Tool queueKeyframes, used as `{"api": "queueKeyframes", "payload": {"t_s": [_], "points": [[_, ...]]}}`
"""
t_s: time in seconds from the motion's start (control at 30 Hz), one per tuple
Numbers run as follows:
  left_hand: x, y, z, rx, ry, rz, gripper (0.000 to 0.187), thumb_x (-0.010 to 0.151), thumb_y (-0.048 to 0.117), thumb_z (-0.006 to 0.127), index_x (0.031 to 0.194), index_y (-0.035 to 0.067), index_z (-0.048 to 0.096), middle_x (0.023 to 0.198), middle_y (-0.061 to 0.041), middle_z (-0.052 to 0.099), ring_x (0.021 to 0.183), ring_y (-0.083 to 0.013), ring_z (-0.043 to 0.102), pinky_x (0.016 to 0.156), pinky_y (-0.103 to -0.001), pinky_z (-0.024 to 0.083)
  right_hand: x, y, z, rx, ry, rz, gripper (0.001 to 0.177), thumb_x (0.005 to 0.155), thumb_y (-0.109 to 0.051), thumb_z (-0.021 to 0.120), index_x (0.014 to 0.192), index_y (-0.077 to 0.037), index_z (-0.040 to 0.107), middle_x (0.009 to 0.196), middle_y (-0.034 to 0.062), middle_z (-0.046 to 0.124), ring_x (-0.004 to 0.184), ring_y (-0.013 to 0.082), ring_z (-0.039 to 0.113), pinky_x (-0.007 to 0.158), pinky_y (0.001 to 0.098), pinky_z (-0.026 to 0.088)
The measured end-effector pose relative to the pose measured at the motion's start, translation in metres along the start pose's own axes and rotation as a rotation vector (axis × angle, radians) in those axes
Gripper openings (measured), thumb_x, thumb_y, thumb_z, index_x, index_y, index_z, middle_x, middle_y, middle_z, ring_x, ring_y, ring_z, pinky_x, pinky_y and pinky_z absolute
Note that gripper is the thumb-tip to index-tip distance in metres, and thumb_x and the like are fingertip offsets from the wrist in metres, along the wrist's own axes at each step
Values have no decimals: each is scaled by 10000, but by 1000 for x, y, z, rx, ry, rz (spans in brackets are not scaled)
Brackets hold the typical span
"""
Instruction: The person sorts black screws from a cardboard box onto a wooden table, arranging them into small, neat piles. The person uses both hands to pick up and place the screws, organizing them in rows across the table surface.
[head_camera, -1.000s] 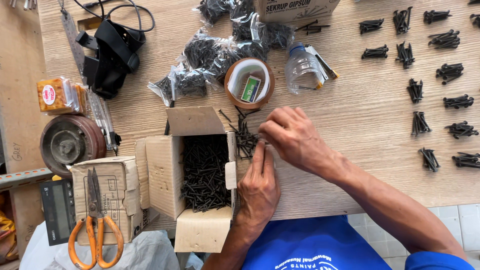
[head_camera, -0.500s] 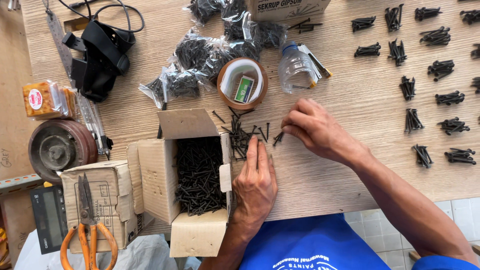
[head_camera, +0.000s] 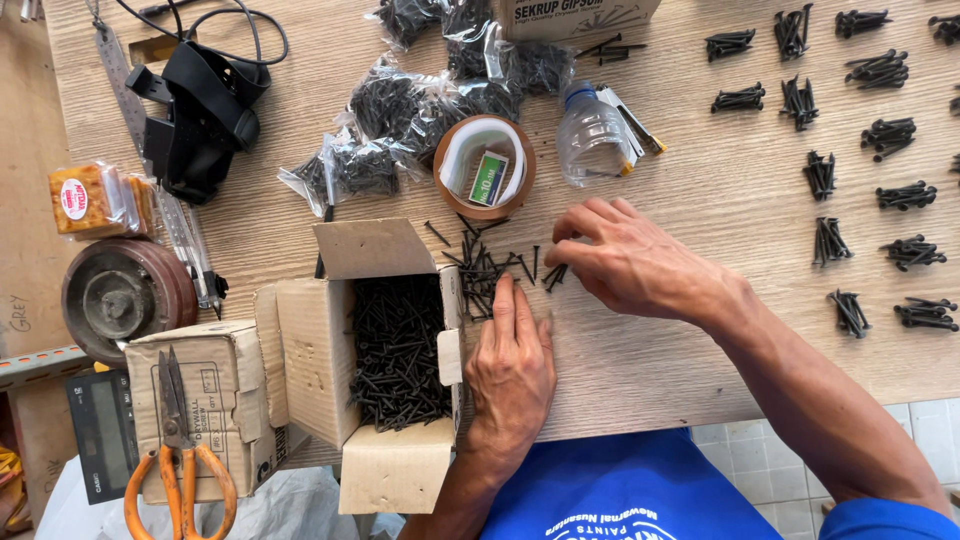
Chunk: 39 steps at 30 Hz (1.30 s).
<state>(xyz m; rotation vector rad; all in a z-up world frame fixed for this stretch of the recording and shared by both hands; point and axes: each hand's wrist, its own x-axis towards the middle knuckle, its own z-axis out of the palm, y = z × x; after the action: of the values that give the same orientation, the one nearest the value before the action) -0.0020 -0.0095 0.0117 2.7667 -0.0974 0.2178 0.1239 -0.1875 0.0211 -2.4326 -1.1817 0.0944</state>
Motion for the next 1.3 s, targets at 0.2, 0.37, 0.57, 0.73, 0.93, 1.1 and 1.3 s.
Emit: {"api": "queueKeyframes", "payload": {"t_s": [0.2,0.37,0.57,0.73,0.93,1.1,1.3], "points": [[4,-2,0,-46,30,51,340,1059,172,614,1302,-58,672,1486,-273,555,670,-162,716,499,-283,632,-10,7,13,46,45,13,102,922,-115,744,994,-149,680,1105,67,626,1033,321,627,790,431,494],[14,2,-1,-38,35,23,338,1011,104,660,1307,-58,682,1412,-277,558,685,-178,735,501,-281,640,-5,9,18,15,61,-11,91,937,-163,733,1000,-223,705,1086,28,608,1020,282,619,794,411,483],[22,5,4,8,35,-22,383,947,48,698,1326,-10,703,1290,-230,532,693,-143,714,513,-260,632,-6,11,18,-9,85,-51,22,987,-237,709,984,-259,713,1161,18,613,1110,282,607,836,407,473],[33,5,-12,-58,-13,27,450,889,-74,686,1323,33,728,1207,-200,490,809,-260,776,613,-380,678,-4,9,10,-35,108,-153,57,1010,-199,658,964,-184,687,1270,34,667,1294,303,595,962,439,465],[24,2,-9,-9,55,113,363,936,-68,670,1261,55,776,1150,-180,511,799,-202,731,607,-288,648,-20,11,17,92,116,-147,137,1063,-122,576,979,-136,684,1089,52,705,1173,315,674,915,442,531],[9,10,6,-37,181,227,136,1057,-18,617,1121,-8,736,906,-92,609,714,-235,612,544,-359,513,-61,-3,20,202,92,-79,211,1045,34,506,1180,-22,658,1233,104,700,1040,307,628,933,421,542],[-5,16,16,-276,106,225,272,1034,-72,509,1256,-99,663,1056,-197,634,881,-349,656,779,-432,588,-97,-28,17,144,189,149,286,1063,-76,601,1343,-30,639,1275,141,652,1073,317,657,1014,436,539]]}}
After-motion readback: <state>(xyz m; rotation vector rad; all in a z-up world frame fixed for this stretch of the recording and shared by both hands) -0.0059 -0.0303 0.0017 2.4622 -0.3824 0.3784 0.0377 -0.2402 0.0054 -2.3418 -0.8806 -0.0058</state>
